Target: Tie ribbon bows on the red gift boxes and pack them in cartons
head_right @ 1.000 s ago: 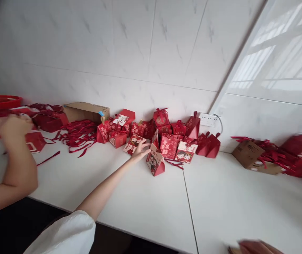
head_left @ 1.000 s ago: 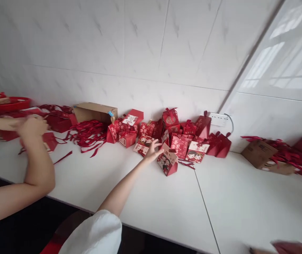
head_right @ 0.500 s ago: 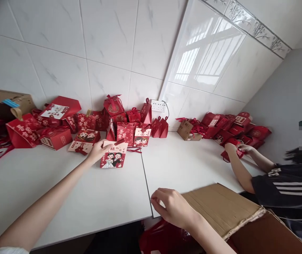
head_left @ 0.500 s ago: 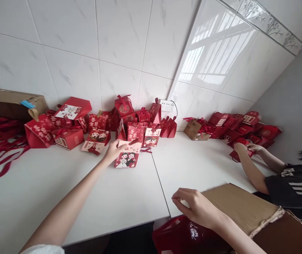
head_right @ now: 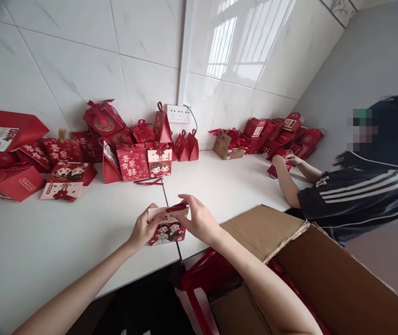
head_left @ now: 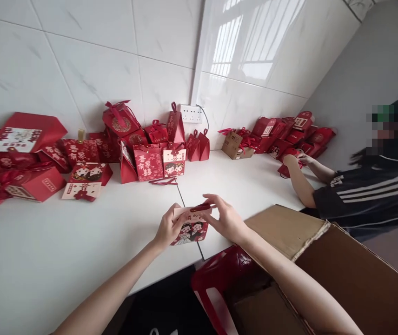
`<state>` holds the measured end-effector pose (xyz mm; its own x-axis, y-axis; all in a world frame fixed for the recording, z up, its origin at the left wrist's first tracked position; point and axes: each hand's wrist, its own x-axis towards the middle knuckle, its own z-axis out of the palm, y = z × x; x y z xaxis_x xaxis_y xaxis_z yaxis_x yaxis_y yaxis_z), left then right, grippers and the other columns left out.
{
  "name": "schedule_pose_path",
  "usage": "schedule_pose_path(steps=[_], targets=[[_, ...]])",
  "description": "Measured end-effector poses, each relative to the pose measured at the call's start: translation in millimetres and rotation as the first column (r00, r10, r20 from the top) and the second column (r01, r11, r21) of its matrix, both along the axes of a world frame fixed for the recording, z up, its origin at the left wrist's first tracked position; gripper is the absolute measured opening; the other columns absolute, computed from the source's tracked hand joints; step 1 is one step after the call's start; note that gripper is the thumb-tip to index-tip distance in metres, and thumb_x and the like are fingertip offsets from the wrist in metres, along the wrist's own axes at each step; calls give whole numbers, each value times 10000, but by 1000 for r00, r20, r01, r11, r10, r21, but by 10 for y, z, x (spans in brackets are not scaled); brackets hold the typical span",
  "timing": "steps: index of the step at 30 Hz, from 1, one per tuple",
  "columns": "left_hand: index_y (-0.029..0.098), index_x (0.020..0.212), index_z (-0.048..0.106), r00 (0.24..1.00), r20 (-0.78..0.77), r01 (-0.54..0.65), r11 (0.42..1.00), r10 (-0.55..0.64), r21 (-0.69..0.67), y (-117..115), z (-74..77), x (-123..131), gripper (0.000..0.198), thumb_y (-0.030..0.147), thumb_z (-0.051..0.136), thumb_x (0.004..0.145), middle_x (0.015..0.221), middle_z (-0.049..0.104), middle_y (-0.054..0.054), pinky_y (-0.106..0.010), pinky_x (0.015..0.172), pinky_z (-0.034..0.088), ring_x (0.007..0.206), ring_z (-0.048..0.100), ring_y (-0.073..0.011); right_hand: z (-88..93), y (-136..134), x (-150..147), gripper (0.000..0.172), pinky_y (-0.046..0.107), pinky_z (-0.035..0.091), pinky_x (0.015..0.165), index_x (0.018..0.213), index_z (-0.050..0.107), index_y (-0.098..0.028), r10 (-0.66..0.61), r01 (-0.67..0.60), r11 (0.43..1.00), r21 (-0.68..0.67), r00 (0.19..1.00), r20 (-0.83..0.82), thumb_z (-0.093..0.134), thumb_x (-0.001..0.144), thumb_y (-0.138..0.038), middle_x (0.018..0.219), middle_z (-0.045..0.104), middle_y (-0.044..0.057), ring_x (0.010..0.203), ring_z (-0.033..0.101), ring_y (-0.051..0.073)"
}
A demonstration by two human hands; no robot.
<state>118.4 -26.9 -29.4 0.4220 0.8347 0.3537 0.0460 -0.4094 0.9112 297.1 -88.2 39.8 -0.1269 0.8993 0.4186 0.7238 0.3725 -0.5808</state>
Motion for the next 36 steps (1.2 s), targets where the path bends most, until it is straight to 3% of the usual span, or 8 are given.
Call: schedule_pose_path(steps=[3,8,12,14,17,21,27,36], targets=[[185,825,570,1000,-13,-8,1000,8,3,-7,11,34,302,473,481,852,672,499,26,-215,537,445,607,545,-122,82,122,-32,100,304,542,740,934,580,-203,34,-38,998,-48,996,-84,501,873,-195,860,664,38,794,652,152],[195,679,503,991,-132,-2,1000,2,0,4,170,-49,292,448,524,822,585,485,43,-219,517,425,557,514,-120,103,231,-111,228,300,537,744,1049,531,-213,88,-103,993,-48,964,-252,567,826,-180,827,682,-5,716,657,121],[201,890,608,963,-193,181,982,-187,-49,38,442,-93,215,392,561,804,847,664,-27,-271,698,509,801,633,-185,21,203,-147,251,301,537,738,1056,522,-215,102,-108,994,-1,944,-314,603,821,-254,885,670,16,768,656,133],[209,973,618,959,-202,198,980,-197,-14,41,573,-58,236,360,572,798,947,676,-39,-286,783,509,887,634,-195,5,168,-137,231,293,534,723,1045,529,-206,102,-100,995,23,948,-301,592,839,-292,906,651,33,781,645,139],[204,887,631,965,-214,160,987,-154,11,2,660,45,166,334,589,792,869,674,-20,-280,775,518,838,632,-179,29,112,-97,141,282,517,714,960,560,-195,87,-75,995,61,968,-235,483,912,-302,868,620,45,773,614,142],[191,824,593,981,-112,149,984,-159,-95,-79,593,156,158,345,560,817,764,639,1,-253,671,534,732,628,-152,70,58,-42,235,269,503,698,873,583,-187,100,-93,995,44,979,-180,394,954,-300,808,575,44,738,580,137],[190,693,535,996,-9,87,991,-88,-102,-109,473,228,193,352,546,799,662,591,7,-233,536,485,598,580,-137,103,58,0,189,298,524,711,1043,530,-184,169,-174,984,-30,977,-132,550,870,-257,921,601,54,747,601,138],[208,695,566,999,4,-53,997,53,51,-160,373,326,198,356,526,820,626,614,0,-229,494,459,578,587,-145,165,44,98,161,252,496,636,960,560,-161,183,-193,970,-145,980,-82,493,814,-155,783,596,19,684,560,120]])
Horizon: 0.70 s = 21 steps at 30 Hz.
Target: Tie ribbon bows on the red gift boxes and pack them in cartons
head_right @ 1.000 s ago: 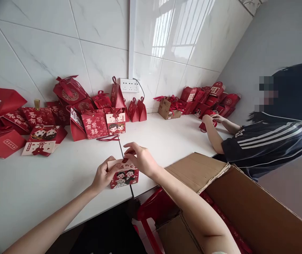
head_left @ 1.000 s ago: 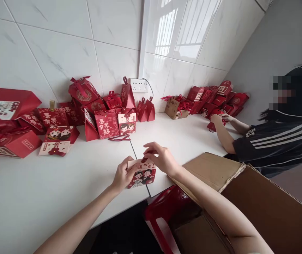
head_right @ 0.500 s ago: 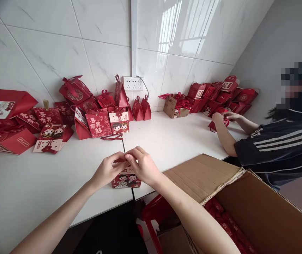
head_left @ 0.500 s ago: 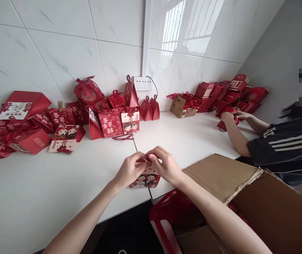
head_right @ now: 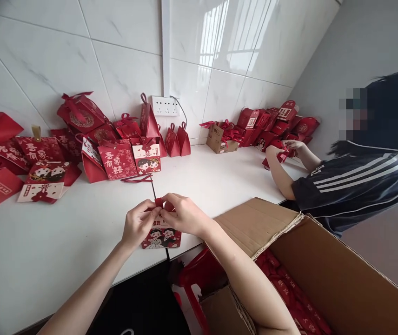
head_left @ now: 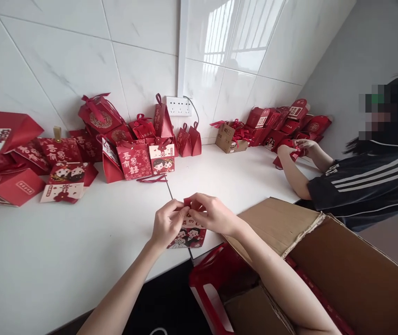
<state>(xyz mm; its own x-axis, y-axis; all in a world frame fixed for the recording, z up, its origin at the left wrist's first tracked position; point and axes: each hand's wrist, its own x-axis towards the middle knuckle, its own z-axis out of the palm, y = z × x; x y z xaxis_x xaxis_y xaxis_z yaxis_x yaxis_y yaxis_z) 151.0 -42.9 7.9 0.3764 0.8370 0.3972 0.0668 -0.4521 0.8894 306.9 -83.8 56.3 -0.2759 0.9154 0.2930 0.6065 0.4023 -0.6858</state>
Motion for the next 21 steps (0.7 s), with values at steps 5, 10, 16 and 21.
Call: schedule_pose_path(steps=[5,10,16,21], targets=[[202,674,556,999,-4,-54,995,54,85,-7,-19,23,209,336,519,829,656,627,-4,-215,492,446,570,583,-128,-55,30,33,159,251,485,659,927,547,-164,13,-16,998,-68,999,-45,468,793,-131,783,594,10,701,553,115],[198,687,561,998,-14,-68,994,69,82,-10,-42,34,205,338,535,834,541,580,35,-211,444,389,441,502,-95,-60,34,30,111,250,471,671,855,509,-177,-1,-3,996,-89,999,-52,467,766,-125,834,613,21,729,553,116],[202,681,586,993,-22,-112,992,114,64,-24,-54,56,209,356,554,820,567,609,18,-221,493,428,516,555,-120,-15,24,-32,109,225,400,554,844,452,-194,-66,65,991,-116,998,-9,472,743,-158,693,526,-31,577,454,95],[207,664,569,993,-34,-109,993,110,42,-36,-36,74,230,372,546,822,561,611,23,-220,487,437,506,559,-120,-12,19,-44,126,242,409,589,840,390,-211,-48,49,991,-126,999,8,471,757,-161,718,534,-23,602,481,108]])
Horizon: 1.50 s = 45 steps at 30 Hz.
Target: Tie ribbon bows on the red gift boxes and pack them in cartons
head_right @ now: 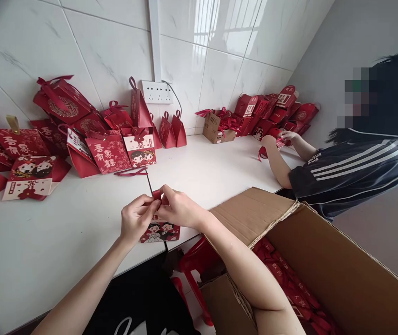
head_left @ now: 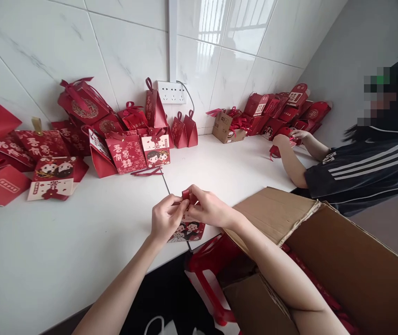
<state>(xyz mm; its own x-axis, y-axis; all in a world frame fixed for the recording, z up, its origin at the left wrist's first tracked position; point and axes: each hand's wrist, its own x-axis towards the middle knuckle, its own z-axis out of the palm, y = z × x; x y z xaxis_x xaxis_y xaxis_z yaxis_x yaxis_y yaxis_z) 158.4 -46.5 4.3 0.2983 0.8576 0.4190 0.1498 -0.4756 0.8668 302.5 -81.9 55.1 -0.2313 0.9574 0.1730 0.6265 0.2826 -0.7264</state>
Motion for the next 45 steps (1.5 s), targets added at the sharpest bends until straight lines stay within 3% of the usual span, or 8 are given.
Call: schedule_pose_path(steps=[8,17,21,27,34,45], targets=[[200,671,542,1000,-2,11,1000,-11,17,-8,-18,13,231,353,529,843,608,636,19,-208,509,446,536,584,-114,12,-2,26,187,262,398,602,831,290,-230,86,-86,996,-9,996,22,434,760,-134,754,512,-9,614,465,123],[182,658,529,997,60,41,999,-40,-15,-34,-26,37,232,328,552,838,604,620,20,-184,479,419,514,566,-96,32,-19,29,188,253,370,569,835,265,-231,93,-89,993,-78,994,49,407,781,-121,690,481,-30,550,441,125],[174,682,539,997,59,39,999,-41,37,-23,-44,28,231,333,554,848,527,549,44,-170,443,380,457,514,-77,31,-22,31,129,247,357,588,762,308,-217,84,-72,994,-82,985,149,398,825,-150,728,504,5,595,444,125],[168,731,552,998,-4,60,982,-60,178,-6,-29,18,192,291,526,876,564,547,40,-161,407,333,427,454,-54,70,-22,40,206,238,319,565,672,323,-201,91,-61,992,-114,954,285,368,872,-181,687,488,4,567,392,106],[168,718,541,1000,-11,30,983,-29,181,-7,-27,23,203,298,532,874,633,588,22,-154,434,362,476,504,-58,93,-13,58,219,235,322,584,644,348,-187,150,-113,984,-135,941,304,385,855,-142,713,504,15,593,397,102],[170,721,553,1000,-6,12,988,-12,151,-16,-39,18,213,324,540,866,572,566,37,-161,438,370,447,487,-60,8,-5,85,132,220,297,524,718,416,-176,144,-147,989,-19,925,351,507,789,-110,663,480,-8,539,347,91]])
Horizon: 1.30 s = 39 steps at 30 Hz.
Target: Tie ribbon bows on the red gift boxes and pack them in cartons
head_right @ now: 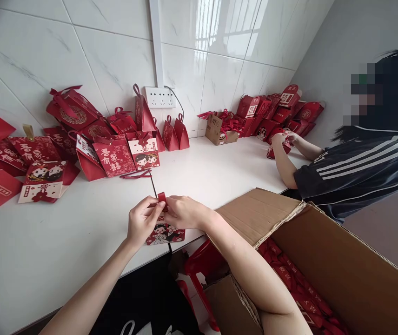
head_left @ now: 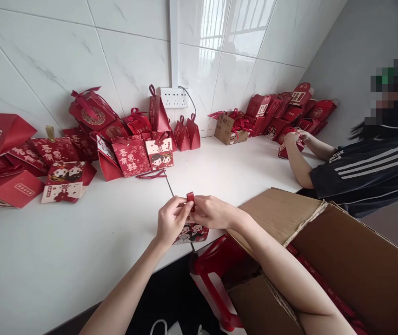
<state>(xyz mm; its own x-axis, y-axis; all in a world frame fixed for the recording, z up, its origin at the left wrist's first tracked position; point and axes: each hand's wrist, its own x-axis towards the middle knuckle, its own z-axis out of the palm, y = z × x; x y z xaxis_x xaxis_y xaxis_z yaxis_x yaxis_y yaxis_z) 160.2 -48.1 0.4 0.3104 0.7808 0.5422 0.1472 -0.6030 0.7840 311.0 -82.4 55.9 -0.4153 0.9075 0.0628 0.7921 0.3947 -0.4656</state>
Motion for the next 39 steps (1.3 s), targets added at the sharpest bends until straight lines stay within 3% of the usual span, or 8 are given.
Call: schedule_pose_path(steps=[7,12,15,20,26,32,39], targets=[[169,744,579,997,47,56,998,-58,35,0,7,-26,167,285,547,859,656,593,8,-166,457,405,498,534,-71,29,-28,82,173,204,256,485,662,517,-156,62,-57,994,92,997,-47,473,816,-91,525,423,-46,457,269,65],[196,905,505,990,129,79,989,-63,-127,20,-75,0,193,360,579,836,556,479,72,-171,411,356,427,464,-67,8,-27,116,197,207,239,475,657,522,-146,93,-80,984,157,993,-76,439,828,-99,520,371,-53,458,253,61],[206,884,452,983,164,110,985,-87,-135,39,-120,-30,227,379,587,822,607,520,57,-186,439,394,463,499,-80,0,-23,124,257,209,228,466,580,476,-157,116,-99,985,138,986,-118,436,830,-110,503,325,-61,458,231,61],[194,899,496,980,82,186,981,-181,-54,40,-119,-125,168,301,579,800,861,647,-51,-259,597,513,692,629,-146,34,-30,123,265,199,229,458,551,494,-147,97,-84,993,83,982,-161,445,805,-86,495,321,-63,471,228,60],[181,895,551,986,41,168,977,-164,-133,43,-74,-142,165,275,600,770,825,666,-35,-265,680,529,758,646,-161,67,-43,107,235,190,248,462,613,595,-129,69,-63,997,46,985,-156,470,804,-76,507,405,-48,475,262,59],[153,733,628,975,0,214,941,-222,-263,81,-18,-156,202,350,611,772,694,648,-21,-211,552,474,633,605,-139,83,-39,114,196,195,270,478,708,624,-118,87,-82,995,49,990,-112,472,821,-70,541,487,-26,471,303,62],[155,692,606,976,22,216,936,-219,-277,76,-46,-151,221,364,609,764,576,581,17,-187,451,407,505,530,-103,75,-42,122,213,194,263,484,642,566,-130,139,-136,990,38,982,-131,453,805,-54,544,456,-39,479,287,59]])
